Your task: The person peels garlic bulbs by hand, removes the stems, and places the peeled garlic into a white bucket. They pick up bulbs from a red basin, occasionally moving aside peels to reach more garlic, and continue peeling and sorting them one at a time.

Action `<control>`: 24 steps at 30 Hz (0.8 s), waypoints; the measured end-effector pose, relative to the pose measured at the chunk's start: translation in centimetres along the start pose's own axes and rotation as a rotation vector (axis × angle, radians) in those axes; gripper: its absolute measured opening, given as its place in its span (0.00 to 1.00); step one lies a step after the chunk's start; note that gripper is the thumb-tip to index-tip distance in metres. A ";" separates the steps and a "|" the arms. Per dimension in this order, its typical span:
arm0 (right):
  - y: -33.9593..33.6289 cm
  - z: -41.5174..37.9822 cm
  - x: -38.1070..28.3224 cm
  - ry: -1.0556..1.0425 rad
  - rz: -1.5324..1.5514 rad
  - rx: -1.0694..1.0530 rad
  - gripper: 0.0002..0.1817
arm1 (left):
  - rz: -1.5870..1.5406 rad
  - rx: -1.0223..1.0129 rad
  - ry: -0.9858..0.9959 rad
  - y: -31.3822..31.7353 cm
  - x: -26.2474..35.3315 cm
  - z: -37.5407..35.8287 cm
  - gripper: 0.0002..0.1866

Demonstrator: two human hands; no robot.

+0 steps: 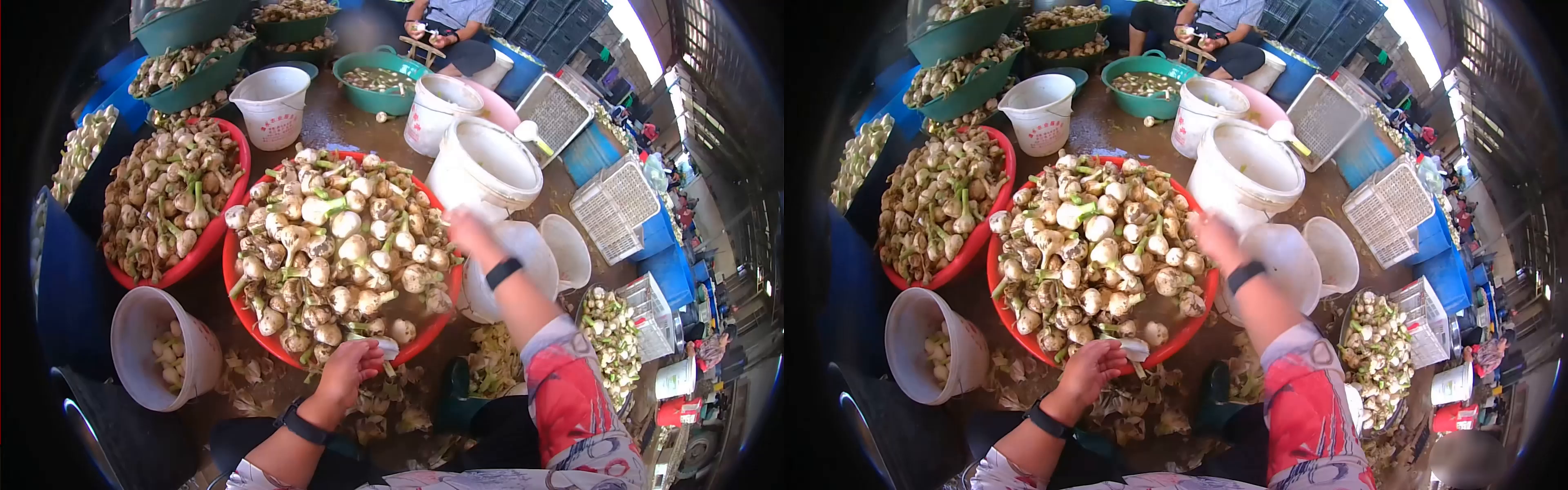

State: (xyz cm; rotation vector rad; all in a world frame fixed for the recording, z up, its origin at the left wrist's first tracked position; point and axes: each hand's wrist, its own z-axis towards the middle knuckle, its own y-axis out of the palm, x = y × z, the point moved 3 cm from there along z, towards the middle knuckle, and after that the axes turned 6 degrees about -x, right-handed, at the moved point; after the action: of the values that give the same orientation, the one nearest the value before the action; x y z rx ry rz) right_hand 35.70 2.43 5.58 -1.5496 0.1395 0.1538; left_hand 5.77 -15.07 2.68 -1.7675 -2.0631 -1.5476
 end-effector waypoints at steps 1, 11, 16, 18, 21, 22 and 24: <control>-0.2 -3.3 -4.6 -0.073 -0.174 -0.276 0.13 | -0.009 0.004 0.009 0.0 0.1 0.1 0.13; -0.2 -15.4 -14.5 0.091 0.521 0.026 0.17 | -0.347 -0.194 -0.090 0.9 0.9 -1.7 0.22; -2.5 -18.8 -19.7 -0.367 0.559 0.312 0.12 | -0.425 -0.429 0.088 1.6 4.1 -4.3 0.26; -4.3 -19.2 -20.1 -0.234 0.722 0.317 0.12 | -0.194 -0.352 0.265 1.7 4.6 -5.6 0.27; -6.1 -20.6 -22.1 -0.192 0.646 0.064 0.11 | 0.061 -0.175 0.459 1.4 3.6 -6.8 0.28; -6.6 -20.7 -22.6 -0.246 0.605 0.121 0.10 | 0.159 -0.153 0.547 1.4 3.5 -7.1 0.29; -6.8 -20.9 -22.6 -0.285 0.550 0.106 0.10 | 0.385 -0.104 0.729 1.3 3.6 -7.8 0.30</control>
State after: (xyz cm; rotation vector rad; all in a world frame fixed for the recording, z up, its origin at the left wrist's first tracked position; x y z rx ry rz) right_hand 14.96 -18.82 16.06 -1.3369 0.3397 0.7845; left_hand 1.14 -17.69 9.52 -1.2335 -1.2460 -1.8145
